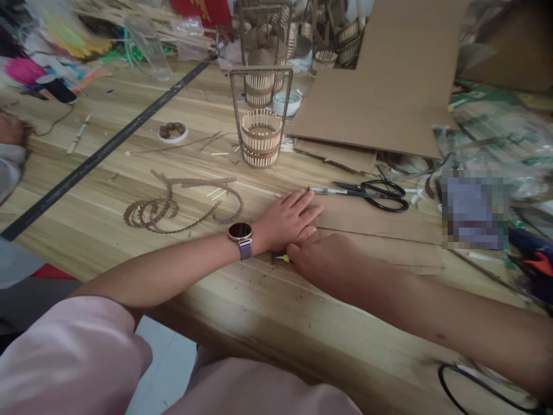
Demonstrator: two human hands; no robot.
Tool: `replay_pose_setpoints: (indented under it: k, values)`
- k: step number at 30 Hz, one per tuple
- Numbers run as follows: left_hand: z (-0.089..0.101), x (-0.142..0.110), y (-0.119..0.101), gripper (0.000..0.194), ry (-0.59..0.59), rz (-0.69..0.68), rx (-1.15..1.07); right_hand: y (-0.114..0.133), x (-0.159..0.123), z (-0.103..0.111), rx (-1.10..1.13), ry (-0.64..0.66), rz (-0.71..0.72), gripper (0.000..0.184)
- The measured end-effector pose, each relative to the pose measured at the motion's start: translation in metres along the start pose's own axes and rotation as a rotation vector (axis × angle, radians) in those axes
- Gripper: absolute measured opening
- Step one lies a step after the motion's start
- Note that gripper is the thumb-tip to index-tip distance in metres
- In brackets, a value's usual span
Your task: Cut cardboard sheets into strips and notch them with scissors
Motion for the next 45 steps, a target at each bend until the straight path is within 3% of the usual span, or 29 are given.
replay_pose_setpoints:
  k: [16,23,34,40,45]
  values:
    - [-0.001,0.0,0.0,0.052,0.006,-0.007,-0.004,-0.001,0.001,-0.008,0.018,-0.002,0.013,0.023]
    - [-0.001,0.0,0.0,0.052,-0.037,-0.01,-0.005,0.004,0.003,0.001,0.03,0.018,-0.039,0.023]
    - [-0.001,-0.001,-0.001,0.053,-0.006,-0.019,-0.018,0.0,0.0,0.008,0.029,-0.006,-0.043,0.028]
    - [0.002,-0.001,-0.002,0.052,0.03,-0.012,-0.034,-0.006,-0.002,-0.006,0.059,0.136,-0.04,0.028]
    - [0.003,-0.001,-0.002,0.055,0.093,0.013,-0.046,-0.03,-0.026,-0.024,0.05,0.165,-0.065,0.031]
Point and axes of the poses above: each hand's wrist, its own x-axis towards the middle knuckle, its own z-axis out of the back of the hand, y = z × x, the point moved 9 cm from there along x, towards the middle knuckle, and after that the axes turned 5 degrees about -z, right-handed, at the moved point
